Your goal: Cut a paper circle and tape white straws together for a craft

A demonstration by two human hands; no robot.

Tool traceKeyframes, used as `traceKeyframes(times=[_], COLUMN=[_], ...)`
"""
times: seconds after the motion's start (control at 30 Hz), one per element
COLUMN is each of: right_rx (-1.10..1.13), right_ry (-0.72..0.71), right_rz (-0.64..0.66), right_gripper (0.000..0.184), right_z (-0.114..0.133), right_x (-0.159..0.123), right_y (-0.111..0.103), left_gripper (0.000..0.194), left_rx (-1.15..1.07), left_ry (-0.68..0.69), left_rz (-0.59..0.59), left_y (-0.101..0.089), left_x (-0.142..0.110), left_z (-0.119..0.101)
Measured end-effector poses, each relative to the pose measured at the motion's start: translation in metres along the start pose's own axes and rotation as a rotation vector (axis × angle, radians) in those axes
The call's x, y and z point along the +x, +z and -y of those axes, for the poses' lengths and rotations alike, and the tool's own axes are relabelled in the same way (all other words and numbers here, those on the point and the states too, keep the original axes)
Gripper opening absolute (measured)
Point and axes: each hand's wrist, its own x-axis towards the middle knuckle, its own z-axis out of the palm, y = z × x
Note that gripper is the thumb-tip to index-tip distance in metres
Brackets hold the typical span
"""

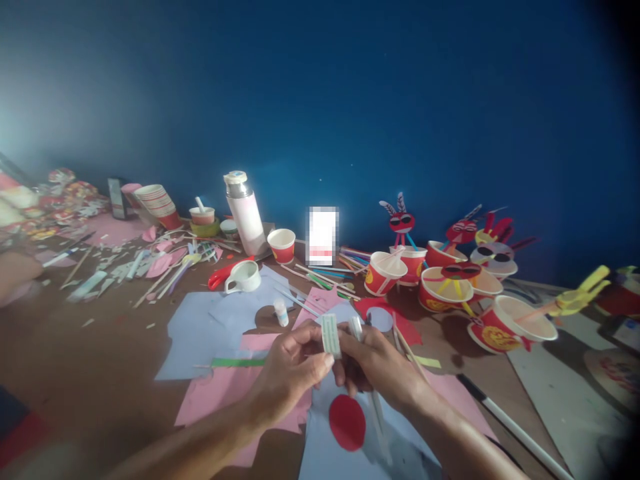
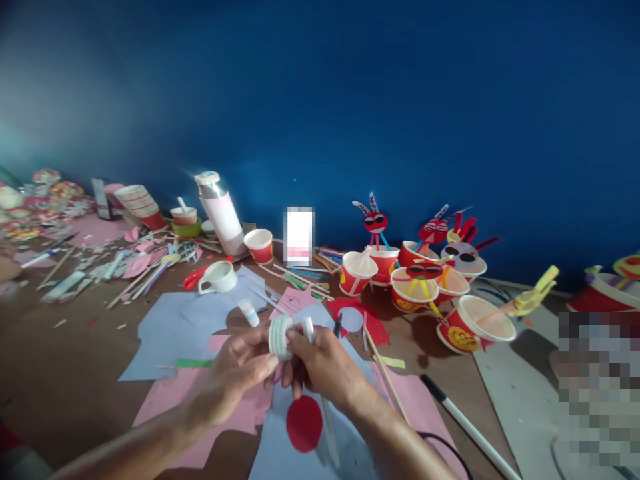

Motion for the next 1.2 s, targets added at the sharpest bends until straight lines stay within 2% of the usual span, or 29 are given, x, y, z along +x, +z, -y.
traceKeyframes(times=[0.17, 0.27, 0.4, 0.5, 0.57, 0.77, 0.87, 1.07, 1.2], right_rx=[0.029, -0.035, -0.112, -0.21, -0.236, -0.226, -0.298, -0.312, -0.36], right_ry=[0.022, 0.008, -0.103, -0.126, -0.118, -0.173, -0.134, -0.106, -0.121], right_rz=[0.008, 0.003, -0.077, -0.165, -0.18, -0.101, -0.163, -0.214, -0.222], right_gripper=[0.05, 0.051, 0.033, 0.019, 0.017, 0.037, 0.047, 0.039, 0.038], right_z=[0.001, 0.0, -0.002, 0.001, 0.005, 0.01, 0.009, 0.01, 0.01], right_x=[-0.001, 0.0, 0.002, 0.001, 0.0, -0.004, -0.005, -0.007, -0.007], right_y=[-0.001, 0.0, 0.001, -0.001, -0.003, -0.005, -0.003, -0.002, -0.002], left_gripper=[0.003, 0.006, 0.015, 0.017, 0.017, 0.016, 0.014, 0.016, 0.017], left_rx=[0.005, 0.034, 0.112, 0.121, 0.117, 0.069, 0.046, 0.031, -0.023], left_ry=[0.09, 0.07, -0.047, -0.07, -0.07, -0.111, -0.106, -0.053, -0.076], left_rz=[-0.025, -0.052, -0.175, -0.216, -0.217, -0.2, -0.17, -0.111, -0.114], left_y=[0.007, 0.003, -0.008, -0.013, -0.015, -0.013, -0.013, -0.013, -0.012], left_x=[-0.003, -0.002, 0.002, 0.004, 0.004, 0.004, 0.003, 0.003, 0.003], left_z=[0.002, 0.001, -0.001, 0.0, 0.001, 0.002, 0.002, 0.002, 0.002])
